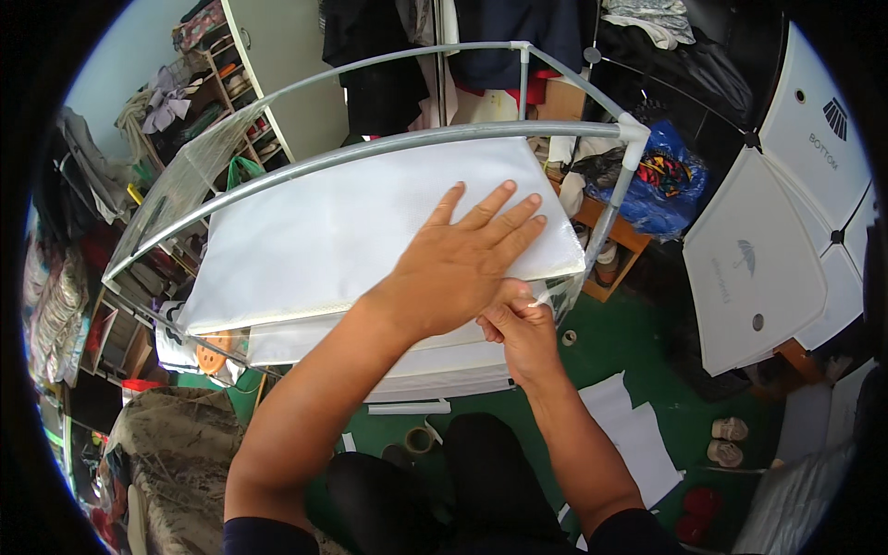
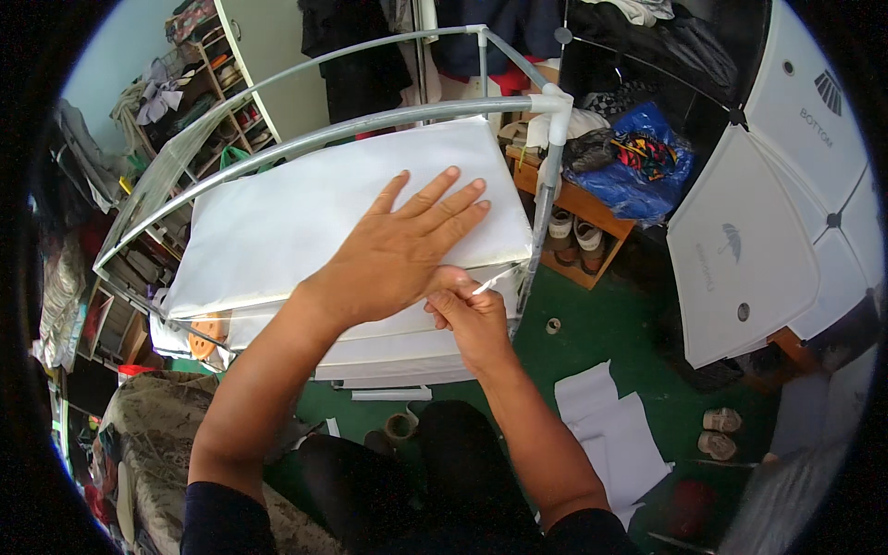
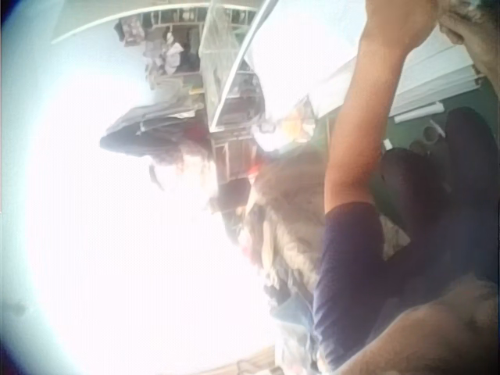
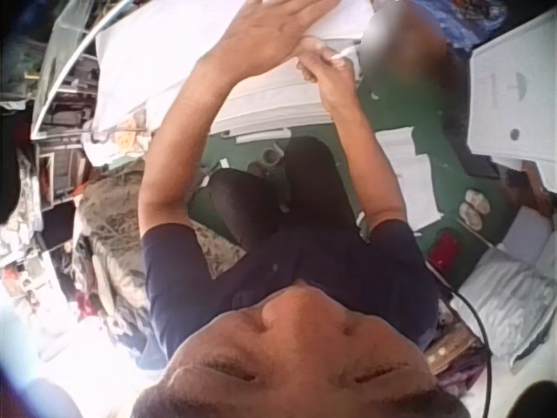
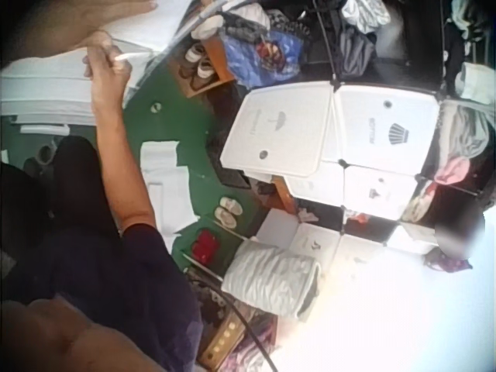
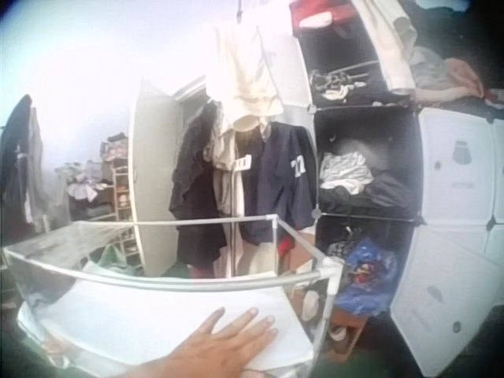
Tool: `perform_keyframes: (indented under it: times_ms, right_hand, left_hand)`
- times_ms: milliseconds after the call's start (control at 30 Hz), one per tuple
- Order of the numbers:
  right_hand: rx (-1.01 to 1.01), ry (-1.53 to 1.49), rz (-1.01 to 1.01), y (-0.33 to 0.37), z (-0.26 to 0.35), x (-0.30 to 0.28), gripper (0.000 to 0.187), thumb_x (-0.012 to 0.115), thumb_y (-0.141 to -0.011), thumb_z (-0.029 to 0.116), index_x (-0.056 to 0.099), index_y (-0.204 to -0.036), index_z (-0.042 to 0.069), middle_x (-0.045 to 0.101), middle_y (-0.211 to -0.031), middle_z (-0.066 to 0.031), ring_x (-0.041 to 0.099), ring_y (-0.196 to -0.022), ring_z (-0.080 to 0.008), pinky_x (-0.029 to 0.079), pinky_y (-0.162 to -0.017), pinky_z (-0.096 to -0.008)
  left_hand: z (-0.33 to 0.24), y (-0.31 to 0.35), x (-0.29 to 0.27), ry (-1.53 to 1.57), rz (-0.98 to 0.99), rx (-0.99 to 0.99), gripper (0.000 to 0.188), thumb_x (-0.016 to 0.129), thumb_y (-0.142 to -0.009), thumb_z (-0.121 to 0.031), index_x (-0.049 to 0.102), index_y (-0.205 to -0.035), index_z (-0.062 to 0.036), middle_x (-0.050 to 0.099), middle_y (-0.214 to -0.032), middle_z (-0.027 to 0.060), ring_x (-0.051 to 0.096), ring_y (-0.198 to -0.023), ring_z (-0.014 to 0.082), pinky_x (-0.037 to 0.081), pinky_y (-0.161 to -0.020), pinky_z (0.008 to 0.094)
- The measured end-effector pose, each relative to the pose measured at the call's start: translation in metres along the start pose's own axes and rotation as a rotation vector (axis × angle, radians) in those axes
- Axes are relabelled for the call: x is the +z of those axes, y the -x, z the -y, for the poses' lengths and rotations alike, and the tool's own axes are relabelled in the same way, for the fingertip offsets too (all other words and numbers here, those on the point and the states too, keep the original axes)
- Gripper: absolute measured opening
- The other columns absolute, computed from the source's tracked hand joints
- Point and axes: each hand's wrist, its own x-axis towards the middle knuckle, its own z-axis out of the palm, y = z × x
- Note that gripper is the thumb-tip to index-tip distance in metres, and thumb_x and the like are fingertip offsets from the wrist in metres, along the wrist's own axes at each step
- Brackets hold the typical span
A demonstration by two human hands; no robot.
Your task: The person assembles a white multi-tiered shelf by attaching white panels to a metal frame using yellow tape. They repeatedly position panels, secure them with tape, and adjust alignment throughout the process.
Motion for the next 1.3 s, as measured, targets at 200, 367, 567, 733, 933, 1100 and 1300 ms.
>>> perform_keyframes:
  times_ms: [200,367,567,733,933,1100,1300]
  right_hand:
    - [-0.074,-0.056,-0.003,-0.002,-0.010,-0.003,0.010,0.064,-0.093,0.002,0.068,-0.085,0.007,0.063,-0.073,-0.0015,0.051,-0.060,-0.0080,0.037,-0.055,-0.0236]
    - [-0.055,-0.025,-0.023,0.001,-0.005,0.010,0.011,0.062,-0.092,-0.001,0.068,-0.089,0.007,0.063,-0.076,0.0006,0.050,-0.062,-0.0065,0.036,-0.055,-0.0227]
    - [-0.087,-0.002,-0.006,0.000,-0.003,0.014,0.009,0.062,-0.095,0.003,0.067,-0.088,0.006,0.059,-0.074,0.0015,0.046,-0.062,-0.0062,0.035,-0.056,-0.0216]
    - [-0.075,0.064,0.029,0.000,-0.008,0.003,0.013,0.068,-0.093,0.012,0.067,-0.091,0.000,0.061,-0.073,-0.0044,0.050,-0.061,-0.0103,0.040,-0.058,-0.0235]
    - [-0.111,0.038,0.020,-0.003,-0.013,0.003,0.015,0.071,-0.092,0.014,0.068,-0.092,0.000,0.062,-0.074,-0.0057,0.050,-0.062,-0.0106,0.039,-0.057,-0.0239]
    - [-0.131,-0.005,0.024,-0.005,-0.011,0.003,0.015,0.071,-0.092,0.014,0.068,-0.090,0.000,0.060,-0.074,-0.0052,0.048,-0.061,-0.0111,0.037,-0.056,-0.0245]
    - [-0.112,0.036,0.045,-0.002,-0.009,0.004,0.014,0.070,-0.092,0.013,0.067,-0.090,-0.001,0.059,-0.075,-0.0046,0.047,-0.061,-0.0114,0.036,-0.055,-0.0254]
  left_hand:
    - [-0.020,-0.025,0.035,-0.032,-0.179,-0.028,0.064,0.048,-0.095,-0.053,0.052,-0.141,-0.0088,0.044,-0.153,0.0076,0.033,-0.146,0.0266,0.026,-0.117,0.0543]
    - [-0.018,-0.009,0.032,-0.023,-0.212,-0.157,0.067,0.050,-0.093,-0.055,0.054,-0.140,-0.0077,0.046,-0.151,0.0102,0.036,-0.144,0.0281,0.028,-0.116,0.0544]
    - [-0.010,0.024,0.020,-0.095,-0.224,-0.258,0.074,0.050,-0.090,-0.059,0.051,-0.142,-0.0061,0.045,-0.151,0.0119,0.035,-0.144,0.0318,0.028,-0.115,0.0564]
    - [0.000,0.065,0.010,-0.209,-0.220,-0.374,0.083,0.045,-0.086,-0.067,0.045,-0.147,-0.0100,0.040,-0.155,0.0107,0.028,-0.148,0.0310,0.020,-0.116,0.0620]
    - [0.008,0.114,-0.001,-0.247,-0.239,-0.533,0.087,0.049,-0.084,-0.070,0.046,-0.146,-0.0099,0.036,-0.157,0.0134,0.024,-0.149,0.0347,0.011,-0.116,0.0649]
    - [-0.025,0.182,0.024,-0.129,-0.696,-0.544,0.061,0.074,-0.084,-0.049,0.057,-0.116,0.0008,0.055,-0.130,0.0234,0.050,-0.123,0.0375,0.035,-0.105,0.0553]
    - [-0.044,0.190,0.064,1.479,-1.317,-1.164,0.045,0.074,-0.087,-0.014,0.046,-0.121,-0.0045,0.063,-0.110,0.0094,0.057,-0.094,0.0151,0.046,-0.080,0.0313]
